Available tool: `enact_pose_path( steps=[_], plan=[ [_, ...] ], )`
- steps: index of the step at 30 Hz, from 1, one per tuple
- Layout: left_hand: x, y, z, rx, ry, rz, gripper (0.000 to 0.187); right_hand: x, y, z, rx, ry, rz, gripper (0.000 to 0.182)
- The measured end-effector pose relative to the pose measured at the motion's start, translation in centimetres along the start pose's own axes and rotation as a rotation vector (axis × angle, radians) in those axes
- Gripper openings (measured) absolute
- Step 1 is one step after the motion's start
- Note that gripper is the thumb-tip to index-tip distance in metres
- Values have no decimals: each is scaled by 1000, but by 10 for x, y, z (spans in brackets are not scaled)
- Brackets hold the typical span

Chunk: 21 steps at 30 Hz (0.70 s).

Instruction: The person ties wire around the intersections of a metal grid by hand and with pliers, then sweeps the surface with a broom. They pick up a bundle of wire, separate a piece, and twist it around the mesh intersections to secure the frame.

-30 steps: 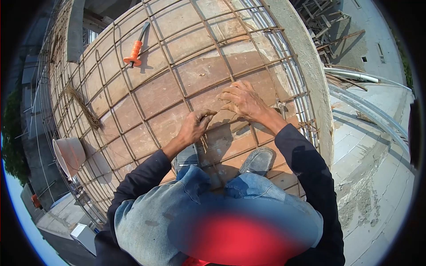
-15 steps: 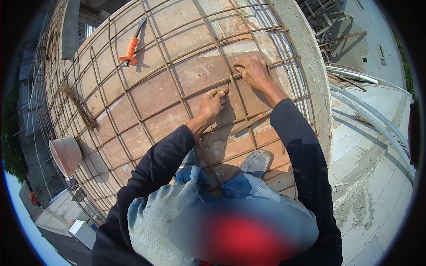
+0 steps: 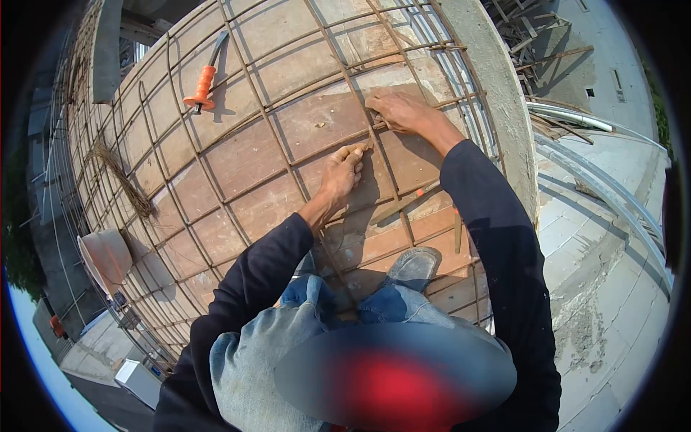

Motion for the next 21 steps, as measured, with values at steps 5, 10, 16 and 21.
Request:
enact_pose_path(
  steps=[5, 10, 16, 21],
  plan=[
    [-11, 1, -2, 7, -165, -107, 15, 21, 7, 17, -36, -153, -172, 18],
    [-55, 6, -10, -84, -542, -458, 19, 50, 43, 8, -360, -158, -256, 23],
    [-124, -1, -73, 276, -1581, -1144, 15, 54, 64, 9, -807, -150, -177, 24],
    [-154, -31, -114, 452, -1843, -1182, 12, 56, 61, 0, -765, 109, 58, 30]
  ],
)
Point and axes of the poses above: each hand's wrist, its own y-axis away from the middle knuckle, its own z-axis out of the back of the hand, x = y × z, the point moved 6 cm from there along -y, towards the middle knuckle, and after that the axes turned 11 degrees about -x, right-handed, at the moved point
